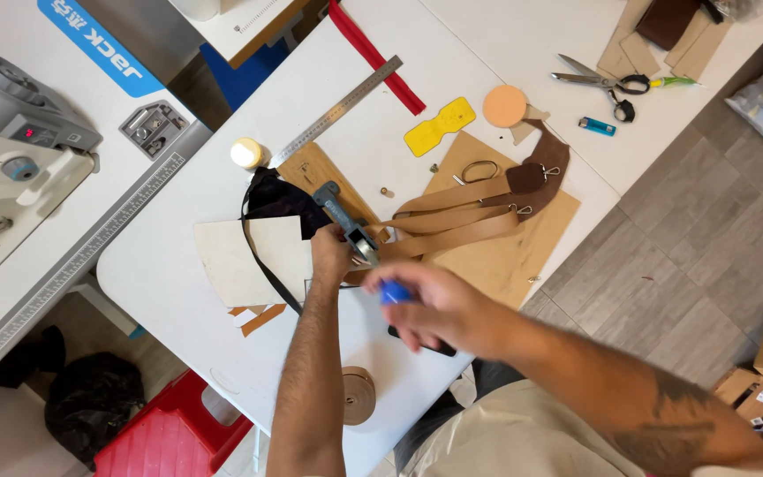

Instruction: Installing metal rivets and hardware onto a leather strap using a hand press.

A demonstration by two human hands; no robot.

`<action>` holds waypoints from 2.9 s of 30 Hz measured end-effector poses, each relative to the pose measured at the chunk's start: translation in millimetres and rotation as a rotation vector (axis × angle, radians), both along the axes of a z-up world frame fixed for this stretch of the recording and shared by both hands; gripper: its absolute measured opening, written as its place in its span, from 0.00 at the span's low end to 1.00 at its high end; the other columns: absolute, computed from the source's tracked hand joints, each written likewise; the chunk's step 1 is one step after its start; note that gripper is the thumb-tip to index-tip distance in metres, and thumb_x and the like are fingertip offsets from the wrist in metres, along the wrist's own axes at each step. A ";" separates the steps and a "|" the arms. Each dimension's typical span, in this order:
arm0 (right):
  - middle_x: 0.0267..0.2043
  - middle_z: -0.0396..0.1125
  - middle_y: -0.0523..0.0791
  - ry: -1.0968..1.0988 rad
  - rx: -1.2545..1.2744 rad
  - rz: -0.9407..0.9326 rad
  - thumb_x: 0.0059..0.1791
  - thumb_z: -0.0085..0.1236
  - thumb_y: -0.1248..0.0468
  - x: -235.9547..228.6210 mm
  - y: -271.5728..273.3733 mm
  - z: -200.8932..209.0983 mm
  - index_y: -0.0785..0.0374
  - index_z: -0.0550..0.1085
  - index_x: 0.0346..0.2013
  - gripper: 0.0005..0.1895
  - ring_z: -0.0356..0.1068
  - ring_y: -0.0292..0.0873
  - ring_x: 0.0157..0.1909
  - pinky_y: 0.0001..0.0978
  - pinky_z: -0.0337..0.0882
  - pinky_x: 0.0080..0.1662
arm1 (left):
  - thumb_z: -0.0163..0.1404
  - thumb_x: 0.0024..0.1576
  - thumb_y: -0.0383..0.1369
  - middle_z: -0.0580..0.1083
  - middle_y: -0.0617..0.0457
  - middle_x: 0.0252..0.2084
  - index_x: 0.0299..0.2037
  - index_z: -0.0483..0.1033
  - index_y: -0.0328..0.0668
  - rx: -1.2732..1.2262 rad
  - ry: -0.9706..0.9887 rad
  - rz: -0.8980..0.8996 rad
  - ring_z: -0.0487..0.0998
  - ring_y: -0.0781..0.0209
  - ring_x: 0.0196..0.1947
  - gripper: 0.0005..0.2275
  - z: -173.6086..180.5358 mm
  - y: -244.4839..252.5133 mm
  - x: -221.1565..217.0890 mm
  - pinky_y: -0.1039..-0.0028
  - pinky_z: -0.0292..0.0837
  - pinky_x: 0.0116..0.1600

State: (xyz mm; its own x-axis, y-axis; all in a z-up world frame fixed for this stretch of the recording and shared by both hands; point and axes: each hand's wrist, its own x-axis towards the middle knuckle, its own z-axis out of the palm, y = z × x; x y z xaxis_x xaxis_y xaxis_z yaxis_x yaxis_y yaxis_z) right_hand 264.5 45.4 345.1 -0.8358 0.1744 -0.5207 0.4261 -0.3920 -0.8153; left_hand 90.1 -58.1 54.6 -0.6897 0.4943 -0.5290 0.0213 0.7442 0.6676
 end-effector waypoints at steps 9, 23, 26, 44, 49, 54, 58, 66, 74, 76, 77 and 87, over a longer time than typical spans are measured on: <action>0.28 0.71 0.54 0.083 -0.276 -0.098 0.47 0.61 0.45 -187.4 43.9 -70.2 0.69 0.60 0.64 0.41 0.73 0.44 0.20 0.20 0.63 0.14 | 0.62 0.49 0.19 0.77 0.35 0.35 0.45 0.77 0.20 0.255 -0.353 0.339 0.80 0.44 0.33 0.14 -41.2 -27.6 20.9 0.52 0.81 0.33; 0.43 0.78 0.47 -0.590 0.936 0.185 0.51 0.53 0.59 387.7 52.7 -222.1 0.52 0.81 0.46 0.12 0.79 0.52 0.48 0.41 0.79 0.49 | 0.60 0.59 0.29 0.81 0.42 0.39 0.49 0.81 0.33 0.083 -0.169 0.016 0.82 0.53 0.41 0.11 3.4 -24.9 80.0 0.64 0.79 0.43; 0.45 0.79 0.45 -0.753 0.911 0.276 0.51 0.54 0.58 409.8 61.5 -165.3 0.52 0.81 0.47 0.13 0.80 0.49 0.49 0.38 0.80 0.50 | 0.58 0.60 0.31 0.82 0.45 0.41 0.49 0.81 0.38 0.050 -0.072 -0.074 0.83 0.52 0.46 0.10 55.8 -12.1 96.6 0.63 0.77 0.50; 0.33 0.79 0.46 -0.769 0.337 -0.106 0.52 0.58 0.61 519.2 241.3 -291.2 0.66 0.81 0.47 0.14 0.76 0.39 0.26 0.28 0.76 0.36 | 0.54 0.61 0.24 0.81 0.45 0.39 0.47 0.78 0.29 0.174 0.235 0.227 0.80 0.59 0.38 0.07 189.7 109.9 140.1 0.74 0.74 0.46; 0.38 0.77 0.50 -0.762 0.344 -0.330 0.52 0.56 0.62 547.0 334.0 -287.0 0.70 0.80 0.49 0.17 0.77 0.46 0.31 0.34 0.75 0.41 | 0.47 0.64 0.19 0.77 0.42 0.45 0.50 0.73 0.30 0.445 0.174 0.383 0.79 0.57 0.45 0.07 228.4 144.3 151.6 0.73 0.77 0.54; 0.40 0.77 0.54 -0.809 0.315 -0.464 0.53 0.55 0.62 552.8 380.8 -275.6 0.73 0.79 0.52 0.18 0.77 0.49 0.33 0.38 0.75 0.41 | 0.46 0.66 0.17 0.74 0.43 0.45 0.50 0.71 0.27 0.593 0.273 0.457 0.77 0.60 0.44 0.05 269.6 182.6 158.6 0.78 0.74 0.54; 0.38 0.78 0.52 -0.833 0.341 -0.398 0.52 0.57 0.62 576.3 348.5 -284.6 0.70 0.79 0.52 0.17 0.78 0.46 0.32 0.36 0.78 0.41 | 0.46 0.68 0.17 0.74 0.46 0.47 0.49 0.67 0.32 0.670 0.319 0.415 0.78 0.62 0.46 0.05 268.2 197.8 156.7 0.79 0.75 0.56; 0.33 0.80 0.48 -0.909 0.299 -0.263 0.52 0.58 0.59 610.1 360.7 -300.1 0.64 0.83 0.45 0.14 0.78 0.42 0.28 0.31 0.75 0.38 | 0.48 0.67 0.17 0.74 0.47 0.43 0.48 0.71 0.30 0.719 0.377 0.420 0.77 0.64 0.41 0.03 249.3 269.4 152.2 0.79 0.76 0.50; 0.33 0.77 0.52 -0.823 0.262 -0.350 0.50 0.59 0.65 598.7 575.4 -324.1 0.75 0.83 0.43 0.14 0.76 0.47 0.28 0.35 0.76 0.37 | 0.49 0.70 0.11 0.74 0.32 0.41 0.48 0.69 0.17 0.524 0.732 0.409 0.78 0.49 0.40 0.02 262.4 348.9 177.0 0.68 0.77 0.50; 0.35 0.78 0.51 -0.824 0.296 -0.298 0.50 0.58 0.65 594.4 651.0 -317.8 0.73 0.83 0.44 0.14 0.77 0.46 0.29 0.34 0.76 0.38 | 0.47 0.71 0.15 0.73 0.32 0.47 0.51 0.66 0.23 0.633 0.639 0.443 0.78 0.46 0.47 0.04 182.2 334.7 146.5 0.65 0.77 0.57; 0.37 0.80 0.51 -0.829 0.316 -0.254 0.51 0.56 0.65 590.8 680.8 -315.5 0.71 0.83 0.46 0.15 0.78 0.45 0.30 0.33 0.76 0.38 | 0.46 0.71 0.19 0.72 0.32 0.52 0.55 0.64 0.29 0.736 0.540 0.461 0.78 0.44 0.55 0.07 147.6 318.8 139.5 0.63 0.77 0.64; 0.28 0.77 0.45 -0.476 0.779 -0.282 0.49 0.57 0.62 499.6 941.6 -265.2 0.68 0.81 0.38 0.12 0.74 0.41 0.27 0.31 0.73 0.37 | 0.44 0.70 0.22 0.72 0.36 0.49 0.51 0.64 0.27 0.787 0.387 0.553 0.79 0.46 0.52 0.04 245.7 484.0 222.9 0.59 0.79 0.65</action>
State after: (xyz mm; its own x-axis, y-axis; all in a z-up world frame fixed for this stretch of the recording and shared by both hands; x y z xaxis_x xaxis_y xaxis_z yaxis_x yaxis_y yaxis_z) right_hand 764.2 987.1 79.9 -0.4403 0.7784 -0.4475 0.7531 0.0488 -0.6561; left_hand 313.1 425.9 300.3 -0.9796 0.1664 0.1126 0.1260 0.0720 0.9894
